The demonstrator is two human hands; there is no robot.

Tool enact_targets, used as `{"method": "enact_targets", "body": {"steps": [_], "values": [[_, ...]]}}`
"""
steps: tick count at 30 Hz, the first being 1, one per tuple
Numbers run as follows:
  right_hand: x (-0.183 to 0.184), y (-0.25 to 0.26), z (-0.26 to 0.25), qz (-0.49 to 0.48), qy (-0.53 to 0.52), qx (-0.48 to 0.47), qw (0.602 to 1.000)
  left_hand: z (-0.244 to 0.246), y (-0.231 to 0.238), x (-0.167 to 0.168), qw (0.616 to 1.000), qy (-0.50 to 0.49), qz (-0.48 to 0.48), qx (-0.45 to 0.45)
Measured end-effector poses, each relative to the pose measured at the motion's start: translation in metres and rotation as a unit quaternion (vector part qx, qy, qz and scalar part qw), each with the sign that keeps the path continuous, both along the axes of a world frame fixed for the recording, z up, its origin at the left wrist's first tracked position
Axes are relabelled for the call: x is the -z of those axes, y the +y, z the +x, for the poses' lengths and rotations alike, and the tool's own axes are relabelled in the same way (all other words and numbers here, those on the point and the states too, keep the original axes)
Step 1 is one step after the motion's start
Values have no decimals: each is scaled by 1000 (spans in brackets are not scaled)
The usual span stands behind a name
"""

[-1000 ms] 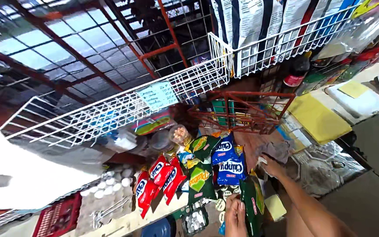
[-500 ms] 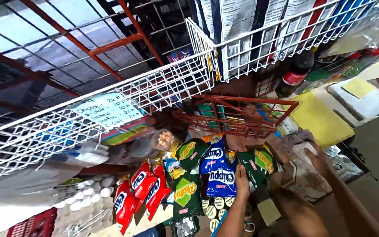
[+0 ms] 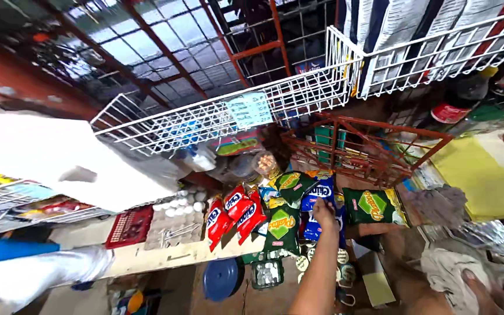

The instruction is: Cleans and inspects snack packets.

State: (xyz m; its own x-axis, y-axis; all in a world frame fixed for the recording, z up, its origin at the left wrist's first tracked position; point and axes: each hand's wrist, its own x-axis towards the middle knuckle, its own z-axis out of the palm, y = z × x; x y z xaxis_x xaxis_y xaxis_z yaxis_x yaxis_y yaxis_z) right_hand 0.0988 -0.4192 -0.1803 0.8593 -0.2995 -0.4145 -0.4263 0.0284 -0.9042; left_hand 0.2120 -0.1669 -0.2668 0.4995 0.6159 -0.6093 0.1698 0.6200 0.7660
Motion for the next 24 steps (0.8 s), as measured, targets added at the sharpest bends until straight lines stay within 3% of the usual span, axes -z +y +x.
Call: {"method": "enact_targets", "body": {"steps": [2,4,8,12,15,18,20,24], "values": [[22,-15,-21,57,-101,-37,993,18,24,1,994,-12,-86,-65],[22,-8,-33,57,-100,-26,993,30,41,8,990,-11,-103,-100],[22,-7,-52,58,-97,-46,992,37,57,11,993,25,-48,-108],[21,-13,-67,40,-103,-35,993,38,65,5,992,78,99,-22],[14,-17,-76,23,-118,-8,993,32,71,-32,966,64,240,66],[-1,-26,-82,-6,-116,30,993,6,70,-79,940,-35,299,159],[-8,-36,-85,-23,-138,67,988,-30,59,-113,930,-122,271,217],[-25,-60,-97,-46,-186,135,972,-117,28,-165,915,-201,90,337]]}}
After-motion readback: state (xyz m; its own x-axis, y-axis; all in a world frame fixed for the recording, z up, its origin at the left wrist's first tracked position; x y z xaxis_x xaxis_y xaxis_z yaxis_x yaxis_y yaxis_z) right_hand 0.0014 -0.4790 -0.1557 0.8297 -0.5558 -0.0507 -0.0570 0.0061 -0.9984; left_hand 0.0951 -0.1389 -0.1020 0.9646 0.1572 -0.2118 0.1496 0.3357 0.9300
